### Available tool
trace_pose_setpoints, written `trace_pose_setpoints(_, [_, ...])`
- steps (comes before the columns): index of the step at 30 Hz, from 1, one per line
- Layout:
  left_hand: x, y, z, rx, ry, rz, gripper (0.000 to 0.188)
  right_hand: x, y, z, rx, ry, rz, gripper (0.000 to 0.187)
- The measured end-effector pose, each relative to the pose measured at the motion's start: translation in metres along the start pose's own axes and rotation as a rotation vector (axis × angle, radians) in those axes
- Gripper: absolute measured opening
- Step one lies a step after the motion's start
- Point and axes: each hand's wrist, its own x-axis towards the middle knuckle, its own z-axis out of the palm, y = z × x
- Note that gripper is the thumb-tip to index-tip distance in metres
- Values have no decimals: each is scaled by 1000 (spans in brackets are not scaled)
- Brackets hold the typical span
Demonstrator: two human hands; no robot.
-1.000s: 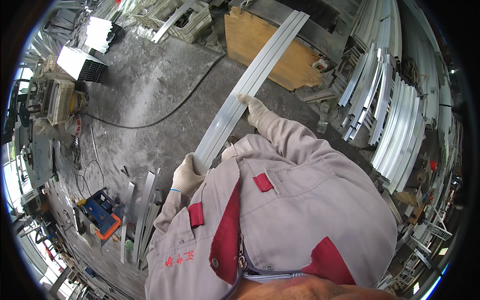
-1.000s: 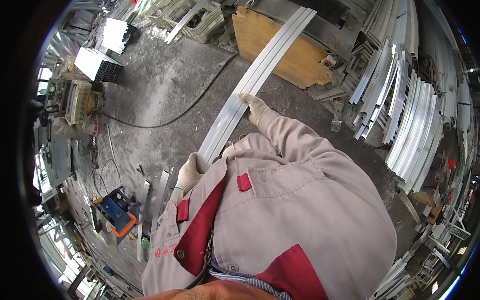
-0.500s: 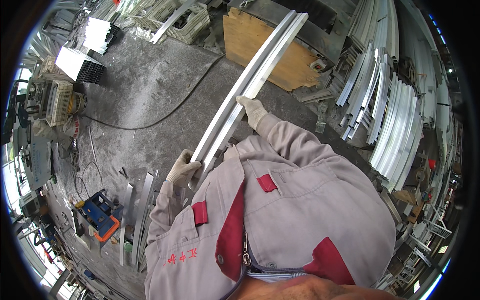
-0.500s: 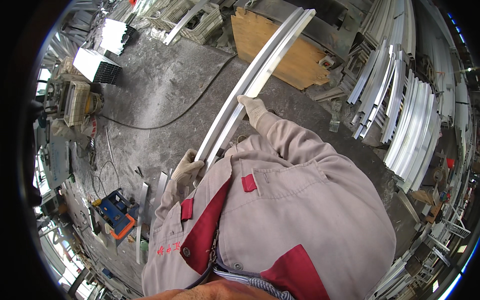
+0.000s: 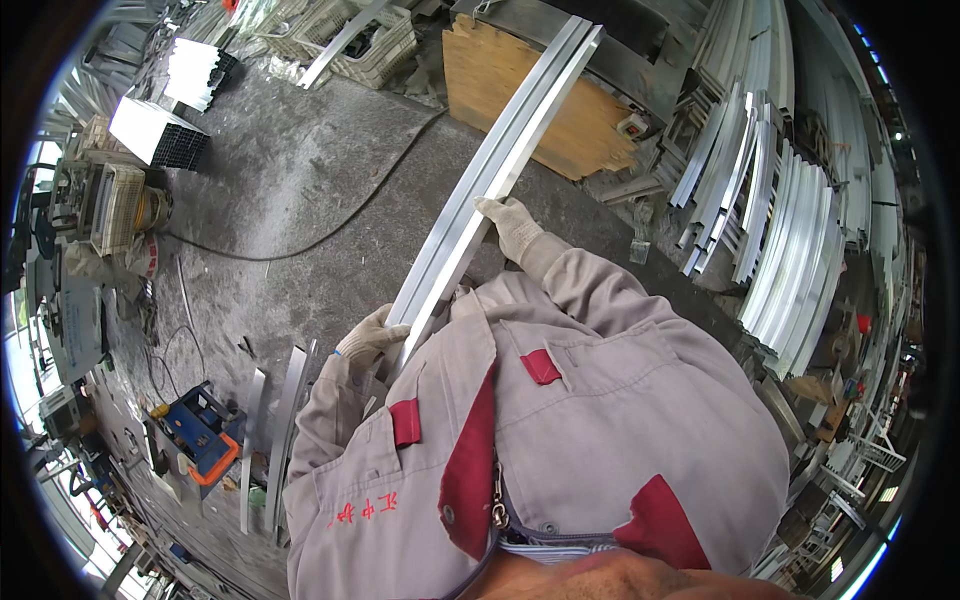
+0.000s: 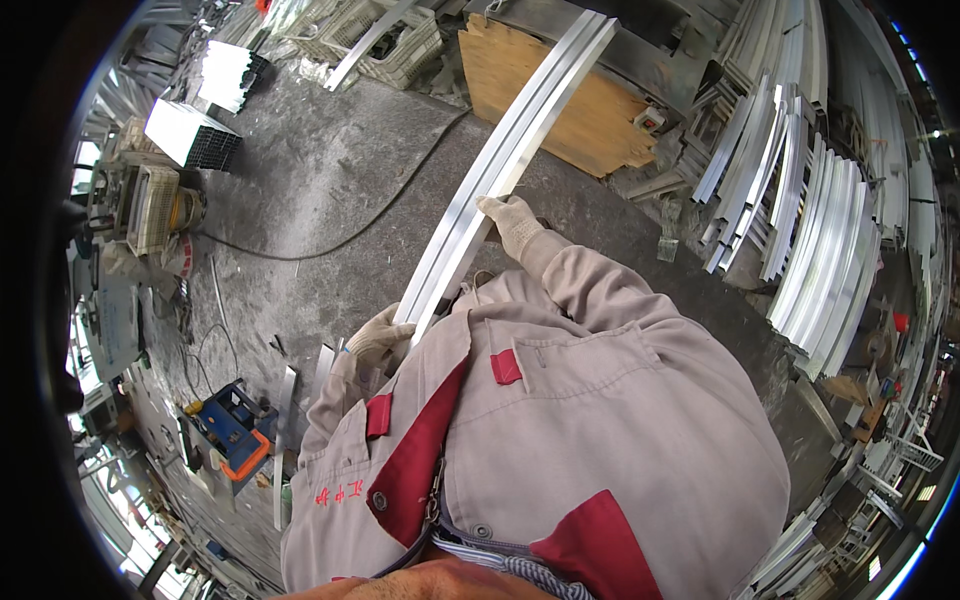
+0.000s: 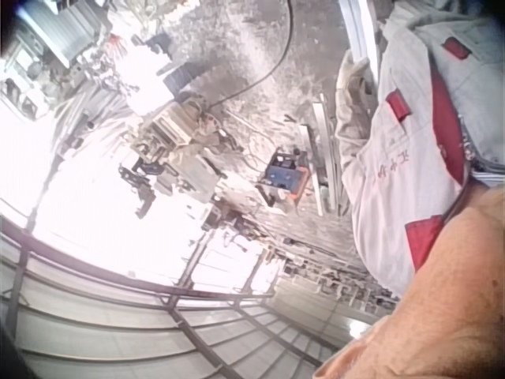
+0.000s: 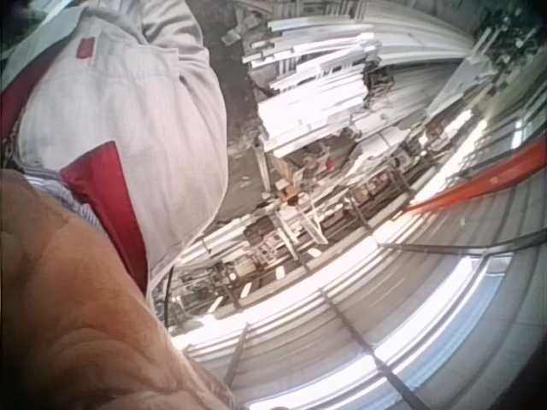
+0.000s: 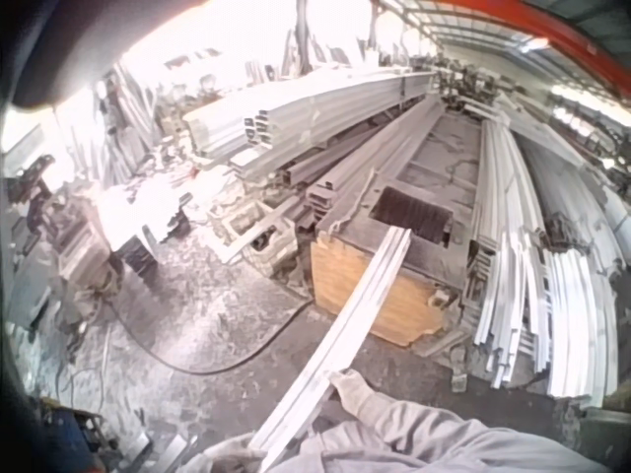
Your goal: The person repeatedly picks up long metal profiles, holds them vertically, and places them back into a stack. The action is repeated multiple times without visible change to the profiles or their arrangement.
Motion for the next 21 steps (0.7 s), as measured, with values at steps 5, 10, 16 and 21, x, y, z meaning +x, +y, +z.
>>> trace_pose_setpoints(5, [-3, 15, -1, -26, -18, -53, 64, -1, -2, -6, -117, -70, 32, 30])
trace_pose_setpoints(10, [0, 9, 17, -132, -151, -87, 71, 0, 5, -17, -58, -142, 105, 40])
trace_pose_setpoints(16, [18, -10, 20, 126, -38, -58, 61, -9, -24, -1, -627, 342, -192, 75])
trace_pose_setpoints(21, [28, -15, 16, 179, 32, -100, 53, -30, -81, 27, -1182, 488, -613, 96])
